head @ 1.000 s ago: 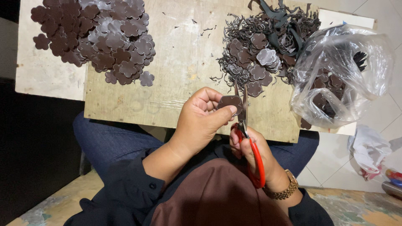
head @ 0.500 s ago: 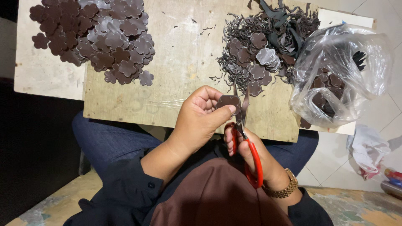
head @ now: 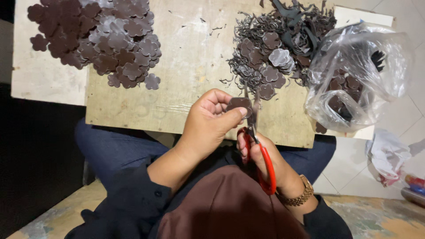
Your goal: The person uses red-handled scissors to trim the edges of small dark brown flower-shaped pieces. They pick up each piece, trim it, and place it into a growing pile on the left side of the table. Trimmed scraps accumulate on the right side.
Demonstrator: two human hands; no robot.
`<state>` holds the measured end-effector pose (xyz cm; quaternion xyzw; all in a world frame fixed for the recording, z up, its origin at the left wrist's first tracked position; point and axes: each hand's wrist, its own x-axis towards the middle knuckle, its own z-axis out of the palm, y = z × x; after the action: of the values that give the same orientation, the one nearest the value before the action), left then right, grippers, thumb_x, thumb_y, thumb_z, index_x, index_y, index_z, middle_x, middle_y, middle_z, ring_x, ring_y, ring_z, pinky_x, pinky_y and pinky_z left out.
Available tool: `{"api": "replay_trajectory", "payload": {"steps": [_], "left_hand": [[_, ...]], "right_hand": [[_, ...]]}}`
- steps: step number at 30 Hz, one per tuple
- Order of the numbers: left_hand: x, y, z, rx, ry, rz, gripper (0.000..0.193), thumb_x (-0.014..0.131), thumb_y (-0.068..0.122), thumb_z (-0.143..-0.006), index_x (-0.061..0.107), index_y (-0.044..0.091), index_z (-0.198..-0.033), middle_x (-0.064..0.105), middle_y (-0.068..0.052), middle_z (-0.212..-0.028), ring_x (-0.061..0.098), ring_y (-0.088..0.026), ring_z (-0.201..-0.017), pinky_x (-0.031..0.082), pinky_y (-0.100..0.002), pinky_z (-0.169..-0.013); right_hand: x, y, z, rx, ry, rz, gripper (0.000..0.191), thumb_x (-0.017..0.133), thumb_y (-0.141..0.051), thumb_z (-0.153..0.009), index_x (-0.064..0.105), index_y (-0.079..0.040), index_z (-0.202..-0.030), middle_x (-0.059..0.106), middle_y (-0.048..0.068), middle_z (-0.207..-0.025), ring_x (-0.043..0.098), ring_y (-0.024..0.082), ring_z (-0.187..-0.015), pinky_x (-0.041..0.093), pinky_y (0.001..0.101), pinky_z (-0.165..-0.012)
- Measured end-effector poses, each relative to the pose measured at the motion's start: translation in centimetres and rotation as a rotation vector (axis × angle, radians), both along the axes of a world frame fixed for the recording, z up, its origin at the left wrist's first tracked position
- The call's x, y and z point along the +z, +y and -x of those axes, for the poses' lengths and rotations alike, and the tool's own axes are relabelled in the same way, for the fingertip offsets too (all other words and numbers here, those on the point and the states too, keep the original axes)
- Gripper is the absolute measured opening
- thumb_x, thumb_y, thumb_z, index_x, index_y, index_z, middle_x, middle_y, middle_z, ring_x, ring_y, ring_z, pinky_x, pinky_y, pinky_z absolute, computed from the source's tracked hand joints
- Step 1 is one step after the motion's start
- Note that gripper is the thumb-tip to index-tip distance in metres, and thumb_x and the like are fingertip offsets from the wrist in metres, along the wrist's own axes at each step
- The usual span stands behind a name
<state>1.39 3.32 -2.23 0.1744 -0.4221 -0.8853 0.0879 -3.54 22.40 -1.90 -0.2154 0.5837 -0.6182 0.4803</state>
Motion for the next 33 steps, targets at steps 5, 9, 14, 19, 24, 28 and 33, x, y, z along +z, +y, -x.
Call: {"api": "replay_trajectory", "payload": {"steps": [5, 9, 14, 19, 24, 28, 33], "left_hand": [[-0.14, -0.30, -0.16, 0.005, -0.029, 0.023, 0.018, 0.072, -0.001, -0.094, 0.058, 0.001, -0.104, 0.070, -0.005, -0.089, 0.063, -0.007, -0.075, 0.053, -0.022, -0.069], [-0.10, -0.28, -0.01, -0.014, -0.032, 0.018, 0.017, 0.072, -0.001, -0.093, 0.058, 0.001, -0.103, 0.072, -0.007, -0.091, 0.066, -0.008, -0.078, 0.056, -0.023, -0.071], [0.17, -0.32, -0.14, -0.028, -0.030, -0.036, 0.020, 0.071, -0.001, -0.091, 0.057, 0.001, -0.104, 0.072, -0.008, -0.092, 0.068, -0.009, -0.079, 0.056, -0.023, -0.070], [0.16, -0.24, -0.10, -0.021, -0.024, 0.023, 0.021, 0.072, -0.001, -0.091, 0.056, 0.001, -0.104, 0.070, -0.006, -0.089, 0.066, -0.008, -0.077, 0.056, -0.023, -0.069], [0.00, -0.12, -0.12, -0.001, -0.027, 0.034, 0.020, 0.073, 0.000, -0.091, 0.056, 0.001, -0.102, 0.070, -0.005, -0.089, 0.065, -0.008, -0.076, 0.055, -0.023, -0.069], [-0.07, -0.18, -0.20, -0.001, -0.049, 0.040, 0.019, 0.073, 0.001, -0.091, 0.057, 0.002, -0.102, 0.069, -0.005, -0.086, 0.064, -0.008, -0.073, 0.053, -0.023, -0.067], [-0.14, -0.17, -0.11, -0.002, -0.049, 0.056, 0.020, 0.074, 0.001, -0.091, 0.057, 0.002, -0.102, 0.070, -0.005, -0.087, 0.064, -0.008, -0.074, 0.054, -0.023, -0.067]], "right_hand": [[-0.36, -0.05, -0.09, 0.009, 0.012, 0.015, 0.063, 0.050, -0.068, -0.102, 0.051, -0.005, -0.102, 0.046, -0.001, -0.088, 0.043, 0.010, -0.076, 0.041, 0.0250, -0.069], [-0.14, 0.05, 0.21, 0.059, 0.072, 0.005, 0.066, 0.048, -0.071, -0.099, 0.052, -0.006, -0.111, 0.050, -0.001, -0.092, 0.048, 0.009, -0.082, 0.046, 0.0248, -0.075], [0.02, -0.15, 0.14, 0.060, -0.058, 0.038, 0.071, 0.055, -0.072, -0.096, 0.050, -0.003, -0.115, 0.048, 0.002, -0.099, 0.047, 0.011, -0.088, 0.046, 0.0256, -0.081], [-0.25, -0.10, 0.12, 0.044, -0.053, 0.034, 0.073, 0.055, -0.074, -0.094, 0.052, -0.004, -0.114, 0.048, 0.001, -0.098, 0.046, 0.010, -0.086, 0.045, 0.0252, -0.080], [-0.40, -0.11, -0.08, 0.025, -0.044, 0.029, 0.069, 0.054, -0.073, -0.095, 0.051, -0.005, -0.107, 0.046, 0.000, -0.091, 0.043, 0.010, -0.080, 0.042, 0.0244, -0.073], [-0.18, -0.13, -0.11, 0.015, -0.034, 0.018, 0.064, 0.053, -0.071, -0.097, 0.049, -0.008, -0.100, 0.043, -0.001, -0.086, 0.039, 0.009, -0.075, 0.039, 0.0237, -0.067], [0.04, -0.04, -0.03, 0.007, -0.029, 0.009, 0.060, 0.052, -0.068, -0.099, 0.048, -0.008, -0.099, 0.041, -0.002, -0.083, 0.036, 0.009, -0.071, 0.036, 0.0234, -0.062]]}}
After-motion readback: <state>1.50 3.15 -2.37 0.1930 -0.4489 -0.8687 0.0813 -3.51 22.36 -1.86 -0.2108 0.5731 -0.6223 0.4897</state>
